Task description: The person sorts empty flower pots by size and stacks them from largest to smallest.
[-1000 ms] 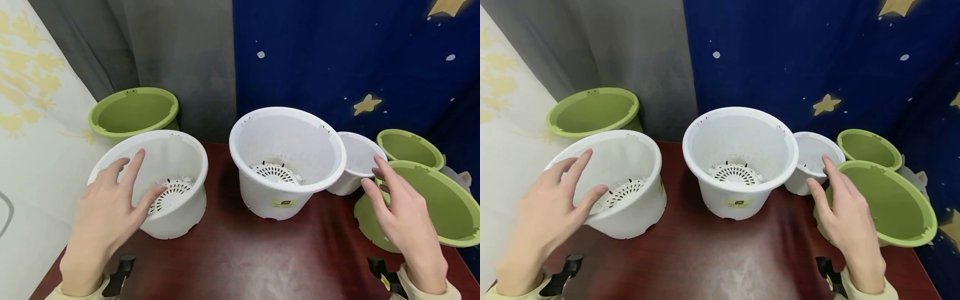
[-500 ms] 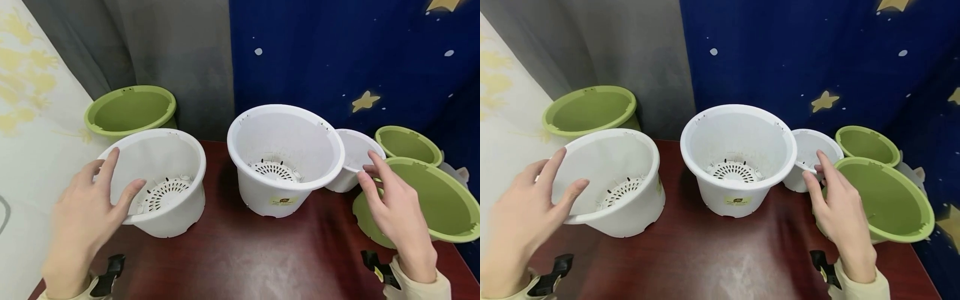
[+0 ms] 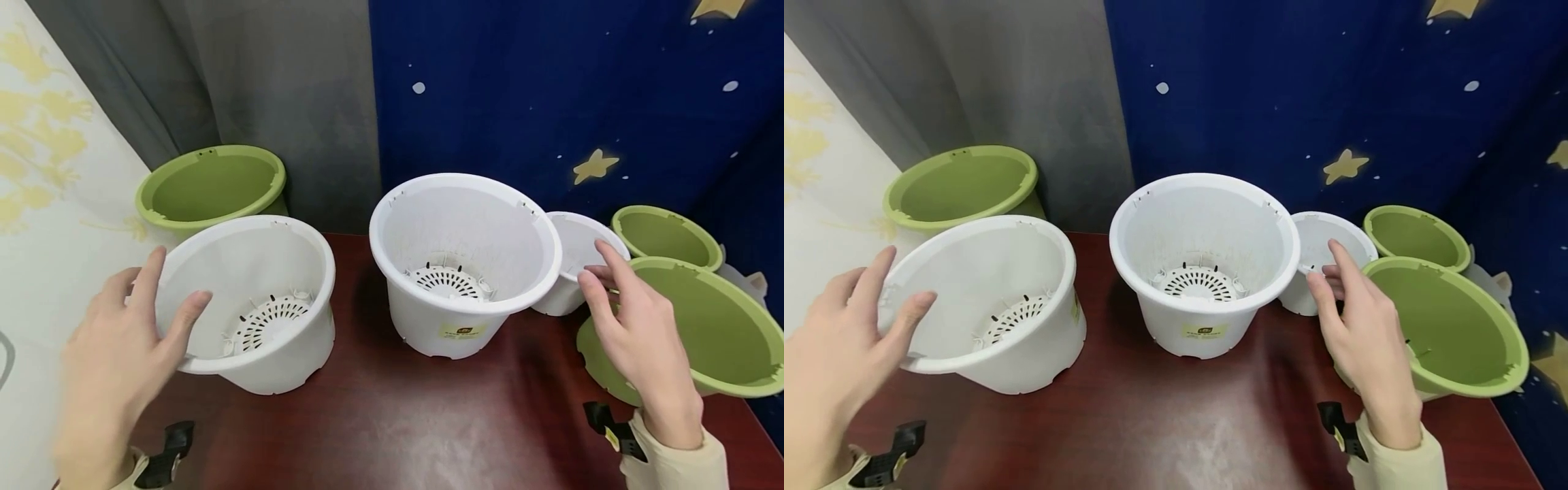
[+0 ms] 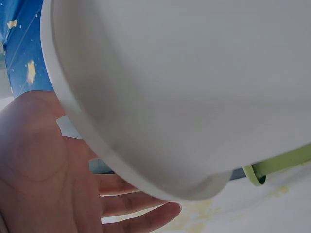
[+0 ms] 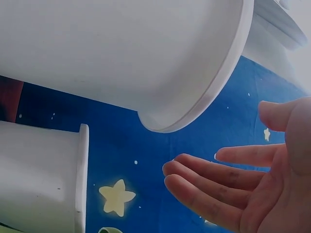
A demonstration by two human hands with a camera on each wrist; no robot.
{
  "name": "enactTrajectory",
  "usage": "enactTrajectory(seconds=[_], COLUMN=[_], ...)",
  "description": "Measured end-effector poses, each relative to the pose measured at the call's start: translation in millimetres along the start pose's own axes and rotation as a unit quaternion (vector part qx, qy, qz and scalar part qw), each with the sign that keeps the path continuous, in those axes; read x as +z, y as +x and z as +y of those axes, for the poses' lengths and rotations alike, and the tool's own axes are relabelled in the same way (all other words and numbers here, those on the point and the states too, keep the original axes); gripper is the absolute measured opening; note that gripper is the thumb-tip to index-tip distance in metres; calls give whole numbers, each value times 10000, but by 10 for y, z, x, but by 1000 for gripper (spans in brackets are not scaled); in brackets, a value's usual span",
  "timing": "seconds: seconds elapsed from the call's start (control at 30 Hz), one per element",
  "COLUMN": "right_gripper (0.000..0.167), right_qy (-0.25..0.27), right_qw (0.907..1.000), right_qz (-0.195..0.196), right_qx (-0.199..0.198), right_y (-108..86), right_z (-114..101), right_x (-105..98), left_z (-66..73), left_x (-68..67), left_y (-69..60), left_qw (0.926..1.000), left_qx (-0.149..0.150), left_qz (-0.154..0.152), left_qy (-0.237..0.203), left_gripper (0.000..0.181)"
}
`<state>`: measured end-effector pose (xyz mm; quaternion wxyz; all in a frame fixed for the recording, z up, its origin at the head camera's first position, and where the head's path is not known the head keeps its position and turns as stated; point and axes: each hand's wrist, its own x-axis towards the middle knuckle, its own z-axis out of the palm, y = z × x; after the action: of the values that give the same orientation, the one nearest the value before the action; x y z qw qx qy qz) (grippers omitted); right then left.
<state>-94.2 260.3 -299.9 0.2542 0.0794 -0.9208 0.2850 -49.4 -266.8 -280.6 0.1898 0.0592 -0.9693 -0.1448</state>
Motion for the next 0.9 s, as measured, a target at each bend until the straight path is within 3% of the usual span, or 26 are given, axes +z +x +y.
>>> enactTrajectory(seconds=[0.57, 0.9], right_gripper=[52, 54], right_qy=[186, 88], right_qw=[9995, 9991], right_qz=[-235, -342], right_qx=[-43, 253], right_y=[63, 109], right_z=[-69, -128], right_x=[142, 190], left_z=[-257, -384], left_x=[29, 52], left_y=[48, 90], left_qw=[9971, 9959], left_qx=[-432, -485], left_qz=[-616, -754], left_qy=[125, 137], left_gripper=[79, 86])
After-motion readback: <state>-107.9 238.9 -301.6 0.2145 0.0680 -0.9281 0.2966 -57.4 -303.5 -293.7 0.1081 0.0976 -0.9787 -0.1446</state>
